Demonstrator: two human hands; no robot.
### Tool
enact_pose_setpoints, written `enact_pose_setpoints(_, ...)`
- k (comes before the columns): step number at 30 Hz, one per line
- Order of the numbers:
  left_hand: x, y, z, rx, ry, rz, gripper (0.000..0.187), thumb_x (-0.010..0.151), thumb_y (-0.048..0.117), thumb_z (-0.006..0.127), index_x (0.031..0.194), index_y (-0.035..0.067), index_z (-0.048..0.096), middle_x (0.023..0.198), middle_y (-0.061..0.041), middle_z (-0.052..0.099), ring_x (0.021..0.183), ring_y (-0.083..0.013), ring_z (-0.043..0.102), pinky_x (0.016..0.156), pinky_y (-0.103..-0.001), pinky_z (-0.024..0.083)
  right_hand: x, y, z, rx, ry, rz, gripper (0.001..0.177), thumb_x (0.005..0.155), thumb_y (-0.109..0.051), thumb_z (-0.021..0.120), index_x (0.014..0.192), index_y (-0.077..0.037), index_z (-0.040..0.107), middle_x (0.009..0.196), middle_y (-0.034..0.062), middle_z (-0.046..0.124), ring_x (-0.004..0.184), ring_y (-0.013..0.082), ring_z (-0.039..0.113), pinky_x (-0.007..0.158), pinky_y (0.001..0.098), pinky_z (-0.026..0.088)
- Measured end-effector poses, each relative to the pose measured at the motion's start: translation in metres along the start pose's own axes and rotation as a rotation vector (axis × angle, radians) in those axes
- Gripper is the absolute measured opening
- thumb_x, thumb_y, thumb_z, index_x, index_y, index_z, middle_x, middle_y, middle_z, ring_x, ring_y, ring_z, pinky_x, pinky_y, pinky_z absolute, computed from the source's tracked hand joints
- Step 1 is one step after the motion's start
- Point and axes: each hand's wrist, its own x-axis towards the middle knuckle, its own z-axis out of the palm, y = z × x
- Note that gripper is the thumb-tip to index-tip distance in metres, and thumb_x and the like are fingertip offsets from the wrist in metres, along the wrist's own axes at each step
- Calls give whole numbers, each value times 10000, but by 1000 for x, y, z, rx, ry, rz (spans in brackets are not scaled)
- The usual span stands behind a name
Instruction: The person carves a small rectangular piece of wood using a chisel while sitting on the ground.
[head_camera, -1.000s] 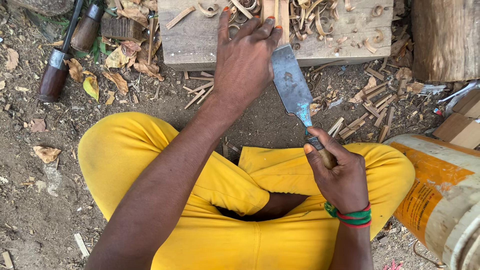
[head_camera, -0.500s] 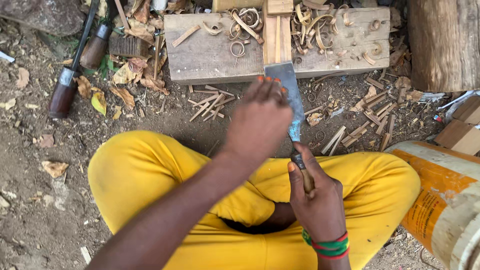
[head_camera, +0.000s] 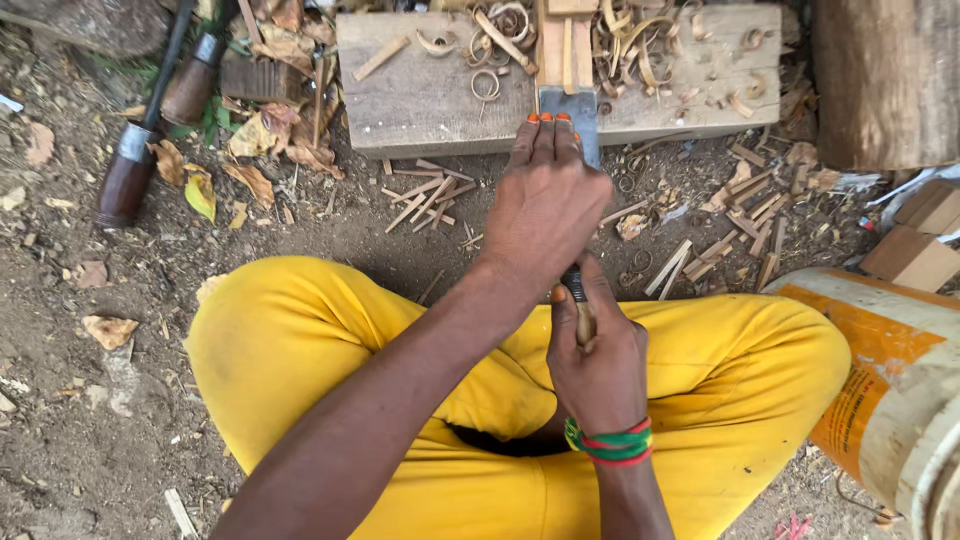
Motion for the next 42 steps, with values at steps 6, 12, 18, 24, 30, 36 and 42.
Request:
enact_pose_setpoints(6,27,-18,4,-154,-213,-138,168,954,39,618,1062,2,740,1225,-273,705,1093,-376,730,930,-456,611,34,-2,16,47,63,-268,397,999,-71,592,1387,14,587,1085,317,681,1076,459,650,775,455,573)
enact_pose_setpoints(12,45,-40,21,48,104,-6,170,861,28,726,1020,-17,768,1083,-258,741,971,-290,754,967,-447,590,47,-16,22,26,80,-231,438,960,-95,616,1385,6,582,1105,301,691,1071,454,678,837,482,566)
enact_pose_setpoints(18,38,-55,15,-111,94,-102,229,789,-47,726,1012,-9,768,1070,-240,742,914,-301,753,909,-430,606,43,-14,17,30,98,-252,469,996,-139,623,1455,-53,579,926,196,747,709,249,742,642,391,569)
enact_pose_setpoints(24,39,-88,2,-278,246,-238,266,814,-61,727,1042,59,793,957,-153,775,838,-266,749,873,-459,616,23,0,-22,554,-10,230,514,1017,-262,526,1516,-151,477,676,3,572,452,87,554,351,273,427)
enact_pose_setpoints(30,50,-70,24,-121,204,-64,427,774,-25,758,1164,147,765,1116,-186,739,1067,-318,692,1064,-546,475,6,30,-38,381,6,175,531,1025,-235,543,1531,-87,475,719,19,594,498,72,559,408,255,463)
enact_pose_setpoints(36,46,-63,25,-34,124,44,483,733,25,792,1175,212,746,1351,-164,652,1296,-336,559,1145,-566,327,-10,49,-37,388,-64,196,570,980,-228,620,1511,-63,496,742,-3,599,523,51,537,422,236,443)
enact_pose_setpoints(42,44,-63,29,-60,-14,42,504,790,-29,755,1246,184,725,1314,-105,684,1287,-298,580,1193,-573,299,-9,66,-34,365,-49,173,555,987,-220,621,1504,-48,513,719,-9,590,533,44,525,439,237,456)
